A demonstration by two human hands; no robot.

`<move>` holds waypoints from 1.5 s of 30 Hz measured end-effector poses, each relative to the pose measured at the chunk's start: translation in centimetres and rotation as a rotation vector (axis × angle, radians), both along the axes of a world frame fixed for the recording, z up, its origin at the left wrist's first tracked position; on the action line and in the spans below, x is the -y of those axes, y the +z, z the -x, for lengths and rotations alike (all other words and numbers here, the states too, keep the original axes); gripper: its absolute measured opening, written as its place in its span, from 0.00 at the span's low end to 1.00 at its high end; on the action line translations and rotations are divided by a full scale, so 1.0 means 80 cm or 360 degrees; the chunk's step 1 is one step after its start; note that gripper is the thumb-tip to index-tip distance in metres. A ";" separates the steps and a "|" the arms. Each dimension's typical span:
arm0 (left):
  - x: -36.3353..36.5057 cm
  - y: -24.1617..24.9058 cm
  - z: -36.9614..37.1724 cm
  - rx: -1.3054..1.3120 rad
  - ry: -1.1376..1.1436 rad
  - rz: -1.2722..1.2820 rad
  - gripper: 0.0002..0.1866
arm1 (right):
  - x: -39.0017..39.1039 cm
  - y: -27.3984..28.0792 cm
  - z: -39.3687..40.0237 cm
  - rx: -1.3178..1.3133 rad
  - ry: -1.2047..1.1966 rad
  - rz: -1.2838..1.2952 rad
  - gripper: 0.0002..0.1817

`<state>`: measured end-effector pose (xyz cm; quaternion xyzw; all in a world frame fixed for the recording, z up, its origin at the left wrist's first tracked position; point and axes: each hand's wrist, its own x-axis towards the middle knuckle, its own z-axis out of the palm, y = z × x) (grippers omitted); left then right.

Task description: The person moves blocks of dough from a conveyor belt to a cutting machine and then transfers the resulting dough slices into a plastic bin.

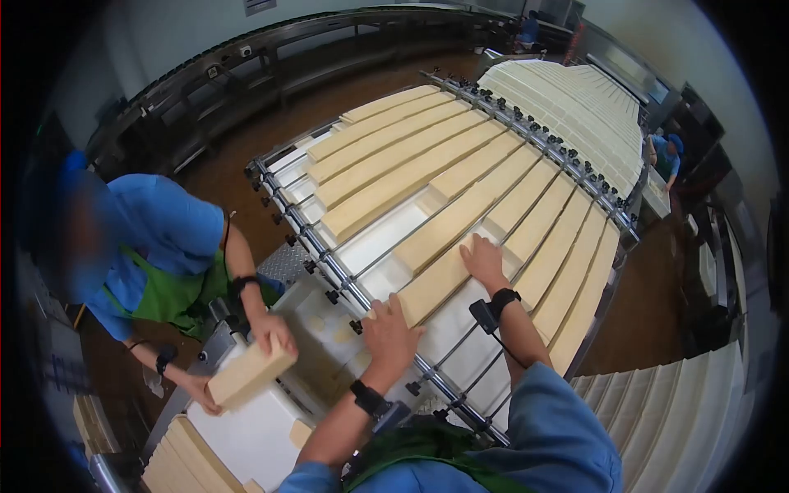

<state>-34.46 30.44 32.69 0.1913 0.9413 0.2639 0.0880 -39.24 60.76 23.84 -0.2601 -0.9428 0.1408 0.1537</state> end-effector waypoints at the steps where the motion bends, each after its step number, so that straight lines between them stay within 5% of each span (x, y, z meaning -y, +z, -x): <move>1: -0.009 -0.013 0.010 0.0011 -0.0067 -0.0013 0.45 | 0.002 0.013 0.001 0.0276 -0.0098 -0.0149 0.31; 5: -0.050 -0.062 0.029 0.0016 -0.0010 -0.0357 0.41 | 0.033 0.036 -0.017 0.0293 -0.0207 -0.0387 0.31; 9: -0.047 -0.095 0.027 0.0208 0.0401 -0.0752 0.38 | 0.088 -0.009 -0.044 -0.0272 0.0415 -0.0117 0.38; 12: -0.043 -0.104 0.025 0.0181 0.0515 -0.0943 0.37 | 0.157 0.010 -0.069 -0.0047 0.0747 0.0143 0.42; 15: -0.027 -0.132 0.020 0.0015 0.0421 -0.1048 0.35 | 0.160 -0.024 -0.075 0.0034 0.0787 -0.0150 0.43; 18: 0.046 -0.067 -0.013 0.0049 0.0439 -0.1320 0.31 | 0.172 -0.010 -0.069 0.0215 0.0610 -0.0161 0.40; 22: 0.199 -0.071 -0.065 -0.0301 0.0662 -0.1166 0.30 | 0.249 0.027 -0.055 -0.0116 0.0872 -0.0460 0.33; 24: 0.290 -0.106 -0.102 -0.0526 0.1025 -0.0891 0.28 | 0.319 0.032 -0.043 -0.0333 0.1324 0.0067 0.28; 27: 0.425 -0.158 -0.187 -0.0767 0.1766 -0.0525 0.24 | 0.481 0.050 -0.032 -0.0190 0.1860 0.0339 0.22; 30: 0.513 -0.188 -0.281 -0.0798 0.2540 0.0150 0.28 | 0.650 0.029 -0.017 -0.0127 0.2417 0.0608 0.21; 34: 0.574 -0.173 -0.351 -0.0355 0.2967 0.0190 0.39 | 0.857 -0.010 -0.021 -0.0022 0.2871 0.0697 0.25; 39: 0.615 -0.181 -0.366 -0.0284 0.2665 -0.0133 0.45 | 1.032 -0.058 -0.023 0.0105 0.2890 0.0449 0.29; 45: 0.626 -0.163 -0.348 -0.0129 0.2615 -0.0286 0.46 | 1.107 -0.067 -0.027 0.0347 0.2547 -0.0144 0.30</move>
